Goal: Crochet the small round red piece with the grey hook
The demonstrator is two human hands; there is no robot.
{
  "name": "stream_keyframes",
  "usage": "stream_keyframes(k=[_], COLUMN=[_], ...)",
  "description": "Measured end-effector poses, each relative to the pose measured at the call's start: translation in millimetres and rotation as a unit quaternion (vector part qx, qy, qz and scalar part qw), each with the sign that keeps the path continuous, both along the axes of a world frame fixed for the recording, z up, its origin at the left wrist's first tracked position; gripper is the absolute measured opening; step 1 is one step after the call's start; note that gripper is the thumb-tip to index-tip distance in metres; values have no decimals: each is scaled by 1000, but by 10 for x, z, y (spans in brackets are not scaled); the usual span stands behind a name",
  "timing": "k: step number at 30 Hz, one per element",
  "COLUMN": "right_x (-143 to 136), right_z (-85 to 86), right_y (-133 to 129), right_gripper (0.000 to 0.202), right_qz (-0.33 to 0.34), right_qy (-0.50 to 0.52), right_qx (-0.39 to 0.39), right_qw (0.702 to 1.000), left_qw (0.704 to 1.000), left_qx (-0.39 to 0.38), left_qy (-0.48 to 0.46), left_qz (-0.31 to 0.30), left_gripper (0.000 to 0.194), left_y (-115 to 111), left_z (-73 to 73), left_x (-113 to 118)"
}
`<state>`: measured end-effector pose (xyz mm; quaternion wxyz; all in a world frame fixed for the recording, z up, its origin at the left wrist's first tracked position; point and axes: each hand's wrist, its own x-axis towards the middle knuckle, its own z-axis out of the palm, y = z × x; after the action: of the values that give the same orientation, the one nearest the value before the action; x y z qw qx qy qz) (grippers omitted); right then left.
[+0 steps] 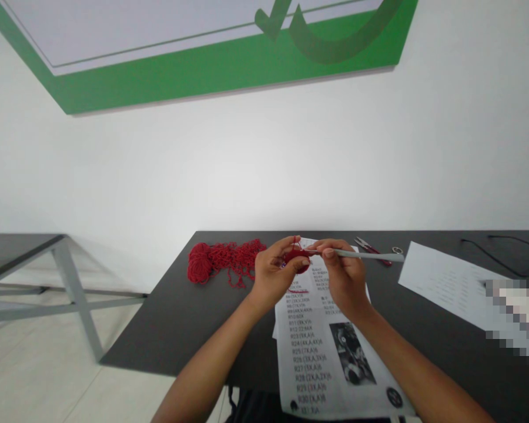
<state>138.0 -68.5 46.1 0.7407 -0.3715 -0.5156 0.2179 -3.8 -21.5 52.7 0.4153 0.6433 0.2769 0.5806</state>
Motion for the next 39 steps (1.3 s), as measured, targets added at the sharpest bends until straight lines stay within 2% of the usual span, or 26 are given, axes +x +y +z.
stream_keyframes(k=[13,19,24,27,31,34,36,39], right_x=[47,67,82,68,65,93,120,153], right_z=[14,-44,-87,-108,-146,-175,-197,-222], right_y=[-11,-2,-23,-38,-25,-7,3,11], right_gripper=[17,10,15,18,28,37,43,51], right_qz=[7,2,-29,-65,-80,-112,-135,-121], right_qy=[-76,-129,-222,-283,-365,-406,-404,-380], right_qx=[40,74,124,133,149,170,190,190], right_qw=[996,989,967,948,916,891,885,897], left_qw=[1000,992,983,982,982,991,998,986], left_qx=[12,109,161,163,166,116,31,-119], left_qy=[-3,44,47,57,66,31,-17,-102], left_qz=[9,44,77,70,59,59,45,-53], left_gripper=[38,36,33,32,34,35,32,36], left_y=[8,6,13,47,68,25,-14,-48], left_z=[35,41,31,-8,-88,-122,-127,-126], left_x=[-19,-36,-47,-75,-79,-3,70,153])
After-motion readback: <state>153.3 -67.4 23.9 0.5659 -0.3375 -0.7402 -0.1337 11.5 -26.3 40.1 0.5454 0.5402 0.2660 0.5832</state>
